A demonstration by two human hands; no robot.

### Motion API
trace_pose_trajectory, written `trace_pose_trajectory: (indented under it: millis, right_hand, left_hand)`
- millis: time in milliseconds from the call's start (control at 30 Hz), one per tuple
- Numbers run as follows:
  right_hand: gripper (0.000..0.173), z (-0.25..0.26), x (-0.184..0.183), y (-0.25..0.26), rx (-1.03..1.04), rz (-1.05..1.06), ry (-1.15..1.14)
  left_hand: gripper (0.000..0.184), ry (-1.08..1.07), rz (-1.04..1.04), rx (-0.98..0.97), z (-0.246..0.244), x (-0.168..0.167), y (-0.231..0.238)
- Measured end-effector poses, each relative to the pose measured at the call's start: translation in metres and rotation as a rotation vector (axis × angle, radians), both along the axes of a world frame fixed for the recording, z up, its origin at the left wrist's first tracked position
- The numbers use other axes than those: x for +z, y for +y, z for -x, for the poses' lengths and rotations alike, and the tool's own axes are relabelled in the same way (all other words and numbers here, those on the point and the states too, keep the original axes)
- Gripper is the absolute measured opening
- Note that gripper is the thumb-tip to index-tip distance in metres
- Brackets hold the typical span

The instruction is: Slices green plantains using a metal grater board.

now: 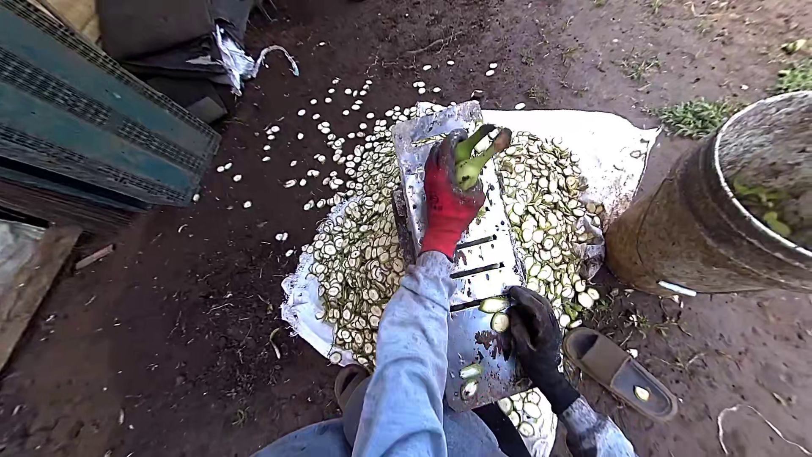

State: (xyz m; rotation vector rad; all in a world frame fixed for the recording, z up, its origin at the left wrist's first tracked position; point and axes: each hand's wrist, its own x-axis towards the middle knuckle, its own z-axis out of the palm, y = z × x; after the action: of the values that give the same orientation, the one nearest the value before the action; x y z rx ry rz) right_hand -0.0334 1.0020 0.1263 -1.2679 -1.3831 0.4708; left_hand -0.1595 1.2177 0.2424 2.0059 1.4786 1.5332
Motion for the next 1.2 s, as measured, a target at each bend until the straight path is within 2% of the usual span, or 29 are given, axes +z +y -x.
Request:
trace_pose_trajectory:
  millis: [67, 167, 200, 267, 333, 400, 433, 467, 500, 533, 633, 667, 733, 800, 867, 933, 967, 1000, 1100, 1133, 1167, 1200]
  right_hand:
    - [0.03, -0.001, 0.001, -0.002, 0.019, 0.001, 0.029]
    - [0.028, -0.003, 0.0, -0.001, 0.054, -0.002, 0.076]
    - [0.028, -0.002, -0.001, 0.001, 0.049, -0.004, 0.074]
    - [0.028, 0.002, -0.003, 0.0, 0.016, 0.0, 0.052]
    - [0.028, 0.002, -0.004, 0.0, 0.002, -0.001, 0.033]
    - [0.028, 0.001, -0.002, 0.003, 0.004, -0.001, 0.03]
    - [0.028, 0.002, -0.002, 0.002, -0.003, 0.0, 0.03]
    - [0.028, 0.002, -0.001, 0.0, -0.007, 0.001, 0.028]
    - [0.028, 0.0, 0.001, 0.0, -0.001, -0.001, 0.033]
    - [0.028, -0.001, 0.001, -0.001, 0.008, -0.004, 0.048]
    - [0.029, -0.001, 0.003, -0.004, 0.013, -0.007, 0.038]
    - [0.03, -0.002, 0.002, -0.001, 0.013, -0.013, 0.03]
    - [0.028, 0.002, 0.002, -0.001, -0.019, 0.0, 0.011]
    - [0.026, 0.004, 0.001, -0.002, -0.016, -0.001, 0.022]
    - [0.027, 0.003, 0.0, -0.001, -0.012, -0.012, 0.024]
    - [0.028, 0.003, 0.0, -0.003, -0.012, -0.011, 0.035]
    - [0.027, 0.002, 0.001, -0.004, -0.01, -0.006, 0.038]
    - [0.027, 0.001, 0.003, -0.003, -0.002, -0.003, 0.046]
    - [0.027, 0.001, 0.003, -0.005, -0.005, -0.002, 0.045]
    - [0.027, 0.0, 0.002, -0.003, 0.001, -0.007, 0.045]
    - [0.027, 0.0, 0.002, -0.001, 0.001, -0.007, 0.044]
    - [0.027, 0.002, 0.002, -0.001, 0.002, -0.006, 0.049]
  left_hand:
    - [0.073, 0.018, 0.09, -0.009, 0.009, -0.012, -0.064]
    - [0.06, -0.073, 0.059, -0.006, 0.017, -0.044, -0.177]
    - [0.056, -0.083, 0.048, -0.012, 0.019, -0.051, -0.191]
    - [0.051, -0.072, -0.033, -0.027, 0.023, -0.057, -0.164]
    - [0.054, 0.003, -0.092, -0.065, 0.024, -0.046, -0.09]
    - [0.059, 0.056, -0.126, -0.038, 0.019, -0.022, -0.007]
    - [0.061, 0.064, -0.125, -0.001, 0.015, -0.011, 0.022]
    - [0.066, 0.064, -0.084, 0.017, 0.01, -0.005, 0.03]
    - [0.069, 0.067, -0.041, 0.008, 0.006, -0.004, 0.016]
    - [0.072, 0.085, 0.02, -0.032, 0.007, -0.009, -0.019]
    - [0.06, 0.098, -0.024, -0.025, 0.014, -0.051, -0.157]
    - [0.057, 0.099, -0.018, -0.048, 0.017, -0.058, -0.184]
    - [0.051, 0.085, -0.048, -0.116, 0.025, -0.062, -0.174]
    - [0.045, 0.092, -0.126, -0.133, 0.029, -0.054, -0.102]
    - [0.053, 0.131, -0.109, -0.139, 0.029, -0.032, -0.013]
    - [0.064, 0.138, -0.024, -0.075, 0.022, -0.007, 0.034]
    - [0.069, 0.138, 0.016, -0.062, 0.018, -0.004, 0.026]
    - [0.071, 0.136, 0.039, -0.086, 0.015, -0.008, -0.002]
    - [0.06, 0.026, -0.005, -0.095, 0.018, -0.055, -0.135]
    - [0.057, -0.026, 0.017, -0.116, 0.021, -0.063, -0.167]
    - [0.055, -0.047, 0.029, -0.149, 0.026, -0.067, -0.177]
    - [0.052, -0.058, 0.025, -0.173, 0.032, -0.068, -0.166]
